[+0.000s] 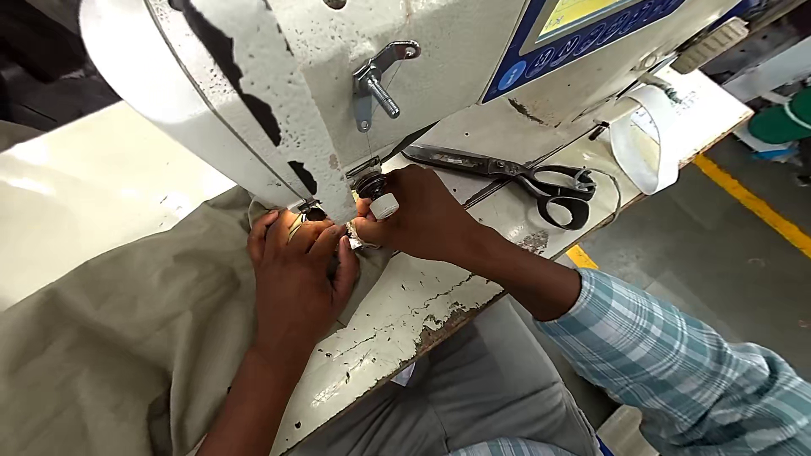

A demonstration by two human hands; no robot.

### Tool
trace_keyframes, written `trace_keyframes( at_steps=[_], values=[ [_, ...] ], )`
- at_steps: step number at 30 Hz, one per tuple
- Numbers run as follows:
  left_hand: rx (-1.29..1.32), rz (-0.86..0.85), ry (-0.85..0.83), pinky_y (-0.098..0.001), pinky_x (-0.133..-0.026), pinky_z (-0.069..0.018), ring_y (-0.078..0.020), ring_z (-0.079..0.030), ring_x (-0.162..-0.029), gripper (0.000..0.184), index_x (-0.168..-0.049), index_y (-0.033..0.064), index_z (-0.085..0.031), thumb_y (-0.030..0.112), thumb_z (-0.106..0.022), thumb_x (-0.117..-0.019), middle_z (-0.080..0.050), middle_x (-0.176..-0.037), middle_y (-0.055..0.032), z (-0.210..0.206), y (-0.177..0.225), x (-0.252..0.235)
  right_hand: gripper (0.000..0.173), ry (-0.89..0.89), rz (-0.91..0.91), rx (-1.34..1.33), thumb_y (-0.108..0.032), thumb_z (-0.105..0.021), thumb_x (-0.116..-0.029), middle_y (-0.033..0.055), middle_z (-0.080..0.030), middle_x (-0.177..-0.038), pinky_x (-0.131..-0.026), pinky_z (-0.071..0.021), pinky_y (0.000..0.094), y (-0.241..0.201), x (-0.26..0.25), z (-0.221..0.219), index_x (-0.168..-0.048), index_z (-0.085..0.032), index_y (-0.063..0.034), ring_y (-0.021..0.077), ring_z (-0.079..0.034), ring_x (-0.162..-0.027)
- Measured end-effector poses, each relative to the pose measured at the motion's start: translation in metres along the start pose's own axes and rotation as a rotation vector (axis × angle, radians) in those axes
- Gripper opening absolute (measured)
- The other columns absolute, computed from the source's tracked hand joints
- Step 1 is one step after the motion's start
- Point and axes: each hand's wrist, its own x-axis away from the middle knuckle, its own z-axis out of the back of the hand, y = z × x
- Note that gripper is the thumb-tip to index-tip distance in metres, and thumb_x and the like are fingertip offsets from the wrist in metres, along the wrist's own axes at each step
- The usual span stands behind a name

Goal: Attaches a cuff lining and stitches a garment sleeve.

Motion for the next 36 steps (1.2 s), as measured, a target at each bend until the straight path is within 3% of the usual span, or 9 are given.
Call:
trace_keyframes(
  at_steps=[5,11,13,15,20,24,31,36],
  values=[
    [-0.047,-0.003,-0.022,-0.0591,-0.112,-0.0319,-0.0374,-0.06,-0.12,0.043,-0.11,0.007,-0.074,0.033,-0.04,-0.102,-0.073,-0.106,-0.0115,0.001,0.001,-0.001,0.017,-0.002,-0.037,0.023,-0.023,-0.074,-0.0828,-0.0032,-0.062,-0.063,-0.053,-0.0451,0.0346,-0.006,0.002,-0.007,-0.07,-0.067,-0.015,0.0097,-0.06,-0.06],
    [-0.069,-0.004,-0.039,-0.0596,-0.112,-0.0322,-0.0372,-0.061,-0.119,0.048,-0.111,0.0102,-0.077,0.033,-0.036,-0.1025,-0.073,-0.106,-0.0111,0.001,0.003,-0.002,0.022,-0.155,-0.042,0.043,-0.03,-0.071,-0.0934,0.0019,-0.066,-0.072,-0.06,-0.05,0.043,-0.002,-0.002,0.005,-0.081,-0.072,-0.0121,0.0176,-0.065,-0.069],
    [-0.059,-0.004,-0.046,-0.0603,-0.112,-0.0315,-0.0372,-0.061,-0.119,0.047,-0.115,0.0122,-0.078,0.033,-0.037,-0.102,-0.074,-0.108,-0.0106,0.002,0.003,-0.002,0.021,-0.099,-0.079,-0.038,-0.021,-0.065,-0.0972,0.0081,-0.065,-0.075,-0.064,-0.0508,0.0473,0.007,-0.008,0.015,-0.087,-0.072,-0.0038,0.0225,-0.064,-0.071],
    [-0.053,0.003,-0.048,-0.0604,-0.113,-0.0307,-0.037,-0.06,-0.122,0.047,-0.117,0.0137,-0.078,0.032,-0.038,-0.1019,-0.075,-0.111,-0.0097,0.002,0.003,-0.002,0.018,-0.066,-0.147,-0.07,-0.015,-0.06,-0.0996,0.007,-0.065,-0.078,-0.068,-0.0493,0.0426,0.01,-0.017,0.022,-0.093,-0.071,-0.002,0.0187,-0.062,-0.073],
    [-0.022,0.003,-0.051,-0.0597,-0.111,-0.0309,-0.0365,-0.059,-0.122,0.046,-0.117,0.0114,-0.077,0.031,-0.039,-0.102,-0.073,-0.11,-0.0109,0.004,0.004,-0.003,0.021,-0.07,-0.18,-0.012,-0.024,-0.075,-0.0901,0.007,-0.065,-0.08,-0.068,-0.0476,0.0453,0.007,-0.034,0.011,-0.086,-0.071,-0.004,0.0206,-0.063,-0.077],
    [-0.033,0.005,-0.045,-0.0593,-0.109,-0.0326,-0.0369,-0.06,-0.12,0.045,-0.115,0.012,-0.078,0.031,-0.039,-0.1023,-0.074,-0.107,-0.0106,0.003,0.004,-0.003,0.025,0.177,-0.1,0.016,-0.025,-0.075,-0.0828,0.0074,-0.062,-0.072,-0.059,-0.0451,0.0455,0.014,-0.025,-0.013,-0.074,-0.063,-0.0054,0.0236,-0.063,-0.071],
    [-0.018,0.023,-0.042,-0.0614,-0.113,-0.0302,-0.0383,-0.061,-0.118,0.045,-0.114,0.0109,-0.079,0.031,-0.039,-0.103,-0.074,-0.101,-0.0124,0.0,0.006,-0.003,0.017,0.312,-0.044,0.054,-0.018,-0.073,-0.0792,0.008,-0.063,-0.072,-0.058,-0.0464,0.0454,0.015,-0.02,-0.024,-0.072,-0.063,-0.0069,0.0249,-0.066,-0.072],
    [0.0,0.035,-0.049,-0.0625,-0.112,-0.0312,-0.0398,-0.06,-0.12,0.046,-0.113,0.011,-0.079,0.032,-0.039,-0.1029,-0.074,-0.105,-0.0131,0.0,0.006,-0.003,0.019,0.248,-0.08,0.033,-0.019,-0.075,-0.0834,0.0085,-0.064,-0.073,-0.059,-0.0473,0.0459,0.012,-0.019,-0.016,-0.076,-0.067,-0.0045,0.0246,-0.065,-0.071]
  ],
)
